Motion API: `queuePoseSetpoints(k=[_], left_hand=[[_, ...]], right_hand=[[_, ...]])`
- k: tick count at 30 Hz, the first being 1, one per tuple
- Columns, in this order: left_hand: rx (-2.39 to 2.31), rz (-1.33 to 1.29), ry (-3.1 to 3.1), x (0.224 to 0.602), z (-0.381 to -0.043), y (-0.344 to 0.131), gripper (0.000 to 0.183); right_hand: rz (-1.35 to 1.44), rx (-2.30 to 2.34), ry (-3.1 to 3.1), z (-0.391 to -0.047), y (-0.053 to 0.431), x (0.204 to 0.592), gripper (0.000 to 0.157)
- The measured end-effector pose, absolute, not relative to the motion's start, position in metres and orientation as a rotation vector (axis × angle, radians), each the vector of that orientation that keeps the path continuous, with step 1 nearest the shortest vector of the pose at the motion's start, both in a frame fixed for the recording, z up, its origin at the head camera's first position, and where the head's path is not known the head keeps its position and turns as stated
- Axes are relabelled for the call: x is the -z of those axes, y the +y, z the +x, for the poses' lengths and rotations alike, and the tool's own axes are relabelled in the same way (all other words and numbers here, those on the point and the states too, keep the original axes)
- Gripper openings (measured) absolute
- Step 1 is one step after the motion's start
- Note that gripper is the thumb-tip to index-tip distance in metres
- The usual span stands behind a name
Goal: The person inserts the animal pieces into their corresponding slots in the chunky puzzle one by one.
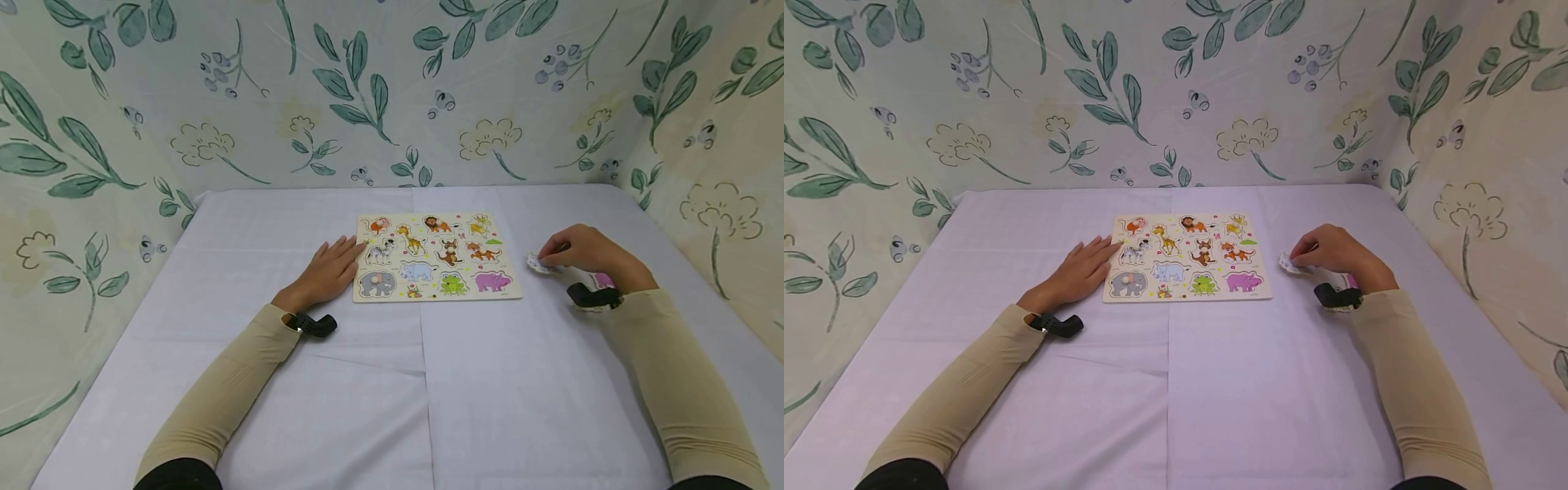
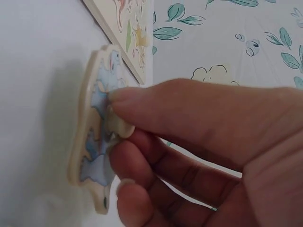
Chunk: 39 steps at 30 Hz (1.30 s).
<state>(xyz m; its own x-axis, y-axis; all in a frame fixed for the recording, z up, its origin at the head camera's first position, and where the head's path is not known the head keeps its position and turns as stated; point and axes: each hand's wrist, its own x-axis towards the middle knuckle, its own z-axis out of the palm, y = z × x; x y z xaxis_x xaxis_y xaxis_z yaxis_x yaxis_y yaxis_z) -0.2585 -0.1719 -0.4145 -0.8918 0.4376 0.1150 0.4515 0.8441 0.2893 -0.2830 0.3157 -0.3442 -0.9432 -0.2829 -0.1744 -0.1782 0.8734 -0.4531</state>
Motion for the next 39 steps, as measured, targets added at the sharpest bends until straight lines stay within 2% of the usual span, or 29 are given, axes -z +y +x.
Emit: queuePoseSetpoints(k=[20, 39], left_hand=[[0.491, -0.707, -2.987, 0.415, -0.259, -0.172, 0.051], [0.502, -0.7, -2.981, 0.416, -0.259, -0.172, 0.052]], right_hand=[[-0.33, 0.686, 2.844, -0.283, 0.306, 0.342, 0.018], [-0.364, 0.703, 2.852, -0.294, 0.275, 0.333, 0.018]])
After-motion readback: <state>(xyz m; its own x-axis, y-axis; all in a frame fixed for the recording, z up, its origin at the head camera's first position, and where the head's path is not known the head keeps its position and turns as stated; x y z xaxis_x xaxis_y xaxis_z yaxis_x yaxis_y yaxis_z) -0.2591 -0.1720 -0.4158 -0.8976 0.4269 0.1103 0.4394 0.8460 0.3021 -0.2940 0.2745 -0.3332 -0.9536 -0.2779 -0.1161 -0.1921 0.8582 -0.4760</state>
